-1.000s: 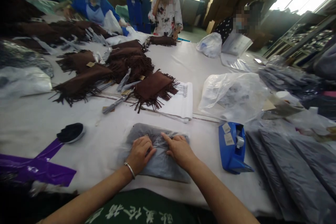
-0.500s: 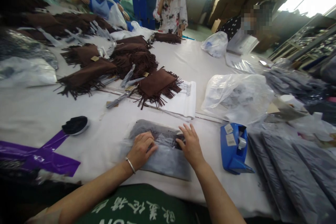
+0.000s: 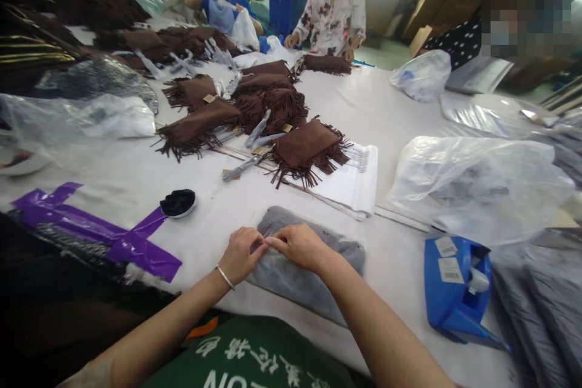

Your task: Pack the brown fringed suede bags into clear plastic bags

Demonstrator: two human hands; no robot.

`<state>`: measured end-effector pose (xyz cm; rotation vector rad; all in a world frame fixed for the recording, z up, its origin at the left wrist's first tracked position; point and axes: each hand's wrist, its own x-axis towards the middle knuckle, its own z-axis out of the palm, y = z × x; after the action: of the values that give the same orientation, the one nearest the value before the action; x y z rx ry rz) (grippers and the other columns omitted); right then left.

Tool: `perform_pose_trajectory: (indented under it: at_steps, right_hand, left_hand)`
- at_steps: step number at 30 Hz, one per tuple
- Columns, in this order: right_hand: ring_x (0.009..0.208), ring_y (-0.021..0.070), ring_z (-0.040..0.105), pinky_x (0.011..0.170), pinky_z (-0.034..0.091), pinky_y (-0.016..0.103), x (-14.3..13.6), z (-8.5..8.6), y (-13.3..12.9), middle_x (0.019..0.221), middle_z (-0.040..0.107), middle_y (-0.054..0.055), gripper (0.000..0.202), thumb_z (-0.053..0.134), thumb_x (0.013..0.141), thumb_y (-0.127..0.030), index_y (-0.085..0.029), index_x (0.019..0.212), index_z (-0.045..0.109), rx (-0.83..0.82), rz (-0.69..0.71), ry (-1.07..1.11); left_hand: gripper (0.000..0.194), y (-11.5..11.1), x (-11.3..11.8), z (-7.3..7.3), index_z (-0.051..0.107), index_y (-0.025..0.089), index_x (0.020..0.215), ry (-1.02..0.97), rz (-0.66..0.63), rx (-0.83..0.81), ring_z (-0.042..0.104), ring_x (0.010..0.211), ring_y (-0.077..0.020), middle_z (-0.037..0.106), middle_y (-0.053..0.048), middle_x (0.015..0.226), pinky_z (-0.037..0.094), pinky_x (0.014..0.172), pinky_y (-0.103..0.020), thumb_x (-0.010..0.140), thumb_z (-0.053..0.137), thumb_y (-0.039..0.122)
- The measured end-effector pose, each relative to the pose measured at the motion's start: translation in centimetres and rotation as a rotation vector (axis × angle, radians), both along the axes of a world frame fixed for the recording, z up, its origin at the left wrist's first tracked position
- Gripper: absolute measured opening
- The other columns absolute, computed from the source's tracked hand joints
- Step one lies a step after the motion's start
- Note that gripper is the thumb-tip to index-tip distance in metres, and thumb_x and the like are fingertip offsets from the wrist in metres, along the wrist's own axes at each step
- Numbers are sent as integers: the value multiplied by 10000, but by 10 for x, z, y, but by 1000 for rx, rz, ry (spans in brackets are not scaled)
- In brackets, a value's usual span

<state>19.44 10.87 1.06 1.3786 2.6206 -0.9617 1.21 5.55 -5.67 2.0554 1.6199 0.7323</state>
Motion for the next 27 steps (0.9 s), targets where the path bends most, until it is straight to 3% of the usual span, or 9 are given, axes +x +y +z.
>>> perform_pose_trajectory:
  at_steps: [4, 7, 10, 13, 17, 20, 23, 27]
  right_hand:
    - [842, 253, 630, 859, 382, 366, -28, -8, 8, 793, 708, 102, 195, 649, 757, -352, -167, 713, 689, 59, 67, -250]
    - [836, 282, 642, 844, 391, 406, -38, -15, 14, 829, 709, 147, 213, 699, 718, -357, -146, 750, 700, 78, 28, -409]
    - [808, 281, 645, 808, 408, 406, -31, -12, 22, 812, 707, 142, 296, 713, 695, -447, -156, 751, 697, 102, -22, -492]
    - [969, 307, 593, 858, 387, 412, -15, -4, 19, 952, 683, 163, 315, 663, 761, -422, -142, 902, 678, 210, -102, -505]
    - [1310, 304, 300, 1041, 244, 429, -2, -14, -2, 1368, 454, 128, 669, 638, 787, -445, -186, 1352, 390, 354, -148, -393]
    - [1369, 272, 187, 1098, 161, 435, 4, -39, -9, 1481, 305, 45, 825, 630, 754, -548, -271, 1426, 238, 285, -164, -185]
    - [1316, 263, 304, 1084, 192, 435, 20, -55, 1, 1431, 376, 100, 756, 553, 812, -546, -223, 1423, 248, 180, -315, -89]
    - [1175, 278, 463, 996, 326, 415, 53, -44, 14, 1227, 547, 167, 594, 502, 849, -525, -146, 1303, 446, 134, -433, -101]
  left_hand:
    - [99, -3, 4, -2, 553, 189, 782, 73, 2, 16, 498, 882, -209, 573, -30, 842, 353, 843, -372, 854, 583, 250]
    - [76, -4, 5, -4, 555, 190, 793, 132, -19, 19, 483, 893, -216, 560, -37, 856, 349, 852, -379, 843, 591, 235]
    - [75, -4, 5, -5, 556, 191, 799, 154, -24, 25, 480, 900, -220, 555, -40, 864, 348, 853, -385, 836, 599, 240]
    - [78, -6, 6, -5, 553, 190, 791, 147, -18, 38, 481, 900, -218, 556, -37, 861, 346, 855, -385, 832, 603, 233]
    - [57, -9, 9, -6, 557, 192, 802, 117, 4, 48, 490, 904, -218, 564, -37, 869, 351, 861, -386, 840, 585, 224]
    - [61, -7, 8, -9, 576, 200, 892, 75, 32, 52, 506, 939, -227, 588, -41, 915, 361, 870, -390, 839, 583, 229]
    - [128, -1, -1, -13, 585, 209, 976, 2, 71, 68, 531, 964, -225, 617, -46, 974, 377, 882, -389, 865, 537, 251]
    - [188, 2, -23, -20, 603, 221, 967, -54, 135, 144, 573, 903, -225, 647, -41, 924, 419, 857, -394, 884, 486, 342]
